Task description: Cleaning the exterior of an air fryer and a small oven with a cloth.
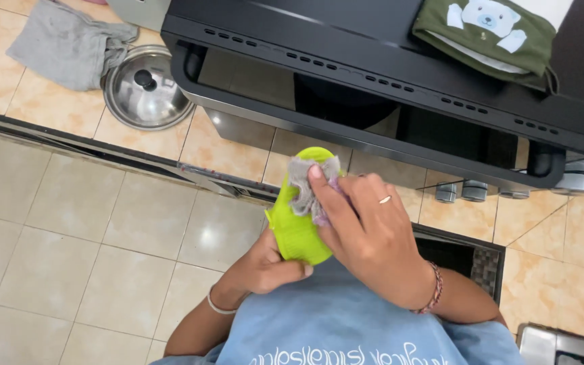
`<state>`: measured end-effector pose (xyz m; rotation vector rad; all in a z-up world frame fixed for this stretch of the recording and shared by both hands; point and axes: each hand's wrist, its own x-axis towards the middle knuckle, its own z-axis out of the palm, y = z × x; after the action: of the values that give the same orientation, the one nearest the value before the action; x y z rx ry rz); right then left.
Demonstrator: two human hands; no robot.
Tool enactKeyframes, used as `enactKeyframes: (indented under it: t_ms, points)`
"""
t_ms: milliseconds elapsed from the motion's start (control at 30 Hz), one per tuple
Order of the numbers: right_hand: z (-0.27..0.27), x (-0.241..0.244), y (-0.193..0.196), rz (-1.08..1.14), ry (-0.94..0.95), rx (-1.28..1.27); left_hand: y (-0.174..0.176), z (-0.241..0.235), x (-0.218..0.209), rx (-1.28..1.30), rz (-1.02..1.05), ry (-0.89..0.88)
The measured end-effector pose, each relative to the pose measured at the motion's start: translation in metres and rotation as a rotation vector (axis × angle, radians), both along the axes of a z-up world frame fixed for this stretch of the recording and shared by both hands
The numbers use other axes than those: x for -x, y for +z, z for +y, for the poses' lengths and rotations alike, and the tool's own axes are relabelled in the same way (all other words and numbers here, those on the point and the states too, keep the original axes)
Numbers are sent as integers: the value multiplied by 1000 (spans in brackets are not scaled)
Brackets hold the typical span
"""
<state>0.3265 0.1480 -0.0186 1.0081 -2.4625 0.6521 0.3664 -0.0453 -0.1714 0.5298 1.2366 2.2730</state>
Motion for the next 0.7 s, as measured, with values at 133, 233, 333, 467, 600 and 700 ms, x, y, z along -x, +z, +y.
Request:
enactKeyframes:
  t_ms: [133,233,333,467,600,700]
  points:
    - [-4,-1,-4,10,61,-154,4,-2,5,-36,-44,128]
    - [3,-4,-8,-69,150,-194,-1,-2,6,-74,-68,215]
    - [13,-2,-6,-173,275,-219,4,-4,8,-141,-104,272]
    - [22,4,14,-239,372,-94,15,-7,14,-139,-69,214]
    - [-13,20,14,-113,202,32,-11,0,6,-56,44,110]
    - [-28,19,10,4,189,54,-14,-1,6,4,128,96]
